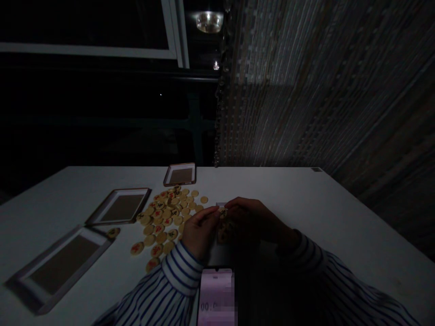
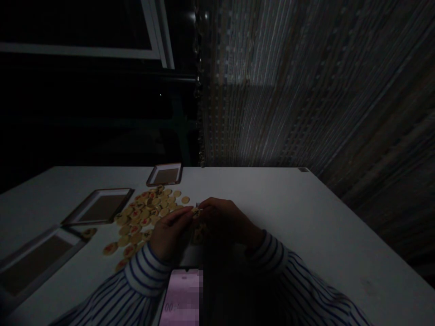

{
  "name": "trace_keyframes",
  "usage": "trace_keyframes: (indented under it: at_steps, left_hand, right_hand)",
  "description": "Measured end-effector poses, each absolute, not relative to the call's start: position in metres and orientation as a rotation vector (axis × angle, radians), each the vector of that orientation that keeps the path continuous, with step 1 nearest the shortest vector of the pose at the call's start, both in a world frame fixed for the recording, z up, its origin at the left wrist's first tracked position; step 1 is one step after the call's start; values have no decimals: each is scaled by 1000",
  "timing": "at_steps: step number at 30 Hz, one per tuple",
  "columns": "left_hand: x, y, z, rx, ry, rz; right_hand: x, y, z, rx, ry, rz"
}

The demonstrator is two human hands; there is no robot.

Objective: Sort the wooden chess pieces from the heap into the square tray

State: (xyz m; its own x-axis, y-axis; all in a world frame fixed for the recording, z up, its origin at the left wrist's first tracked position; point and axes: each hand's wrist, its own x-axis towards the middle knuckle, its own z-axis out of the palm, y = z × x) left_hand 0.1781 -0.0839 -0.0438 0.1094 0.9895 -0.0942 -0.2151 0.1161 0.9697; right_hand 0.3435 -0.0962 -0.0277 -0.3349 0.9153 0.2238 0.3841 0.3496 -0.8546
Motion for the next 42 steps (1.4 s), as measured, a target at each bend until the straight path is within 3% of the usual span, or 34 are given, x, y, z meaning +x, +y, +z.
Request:
trace_keyframes:
  at_steps: [25,34,42]
  left_hand:
    - [179,-85,-44,996,1040,1097]
    - [176,-83,-42,992,1033,1118]
    - [178,-85,-40,1004,1019,1102]
  right_hand:
    - [342,-96,-24,-1123,-1958,818]
    - [337,-96,-16,-1256,-2333,277]
    - [340,-92,-20,-1312,-2488,69]
